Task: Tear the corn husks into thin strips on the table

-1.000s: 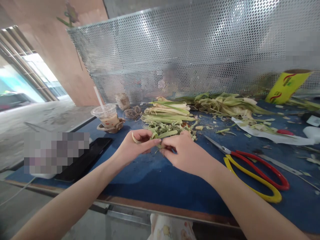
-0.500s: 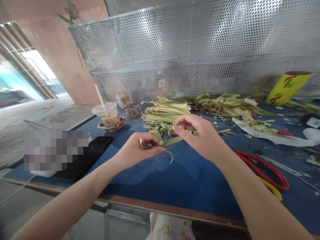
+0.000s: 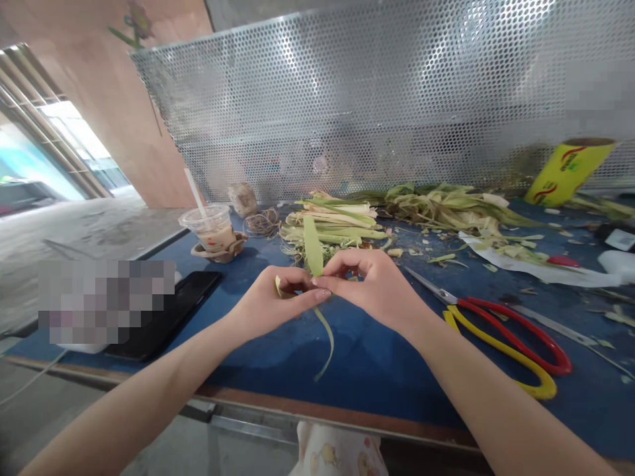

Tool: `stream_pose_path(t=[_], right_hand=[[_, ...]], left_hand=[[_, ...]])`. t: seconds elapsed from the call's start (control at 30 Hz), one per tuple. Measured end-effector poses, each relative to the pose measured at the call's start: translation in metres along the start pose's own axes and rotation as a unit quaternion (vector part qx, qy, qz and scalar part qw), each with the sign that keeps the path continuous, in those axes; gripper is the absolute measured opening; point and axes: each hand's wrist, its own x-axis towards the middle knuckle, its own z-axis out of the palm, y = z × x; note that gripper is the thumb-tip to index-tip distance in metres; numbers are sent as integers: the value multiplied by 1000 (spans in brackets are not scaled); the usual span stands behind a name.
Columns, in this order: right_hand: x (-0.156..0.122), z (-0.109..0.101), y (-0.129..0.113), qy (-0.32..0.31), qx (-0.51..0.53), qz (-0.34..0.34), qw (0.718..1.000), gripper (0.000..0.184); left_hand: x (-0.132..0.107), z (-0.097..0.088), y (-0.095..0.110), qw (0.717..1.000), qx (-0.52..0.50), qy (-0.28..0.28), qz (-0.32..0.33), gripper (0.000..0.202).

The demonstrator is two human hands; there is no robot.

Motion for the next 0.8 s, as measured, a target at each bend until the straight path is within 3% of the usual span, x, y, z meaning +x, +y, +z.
stream_pose_path(t=[0.17,0.43,0.6,0.7,0.8], right_hand=[[0,2,3,5,16,-25,1000,15],[0,13,4,90,10,-56,994,14],[0,4,5,-4,-33,21,999,19],[-1,-2,4,-68,-95,8,993,19],[-1,-7,6,-75,-131,-20,988,15]], left_hand=[[0,1,-1,1000,6,-17,-10,27],[2,-3,2,996,35,-76,-22,23],[4,-9,0,994,-36,-69,-80,34],[5,-12,-2,993,-70,-56,-80,35],[5,-14,-2,995,-50,-57,-68,31]])
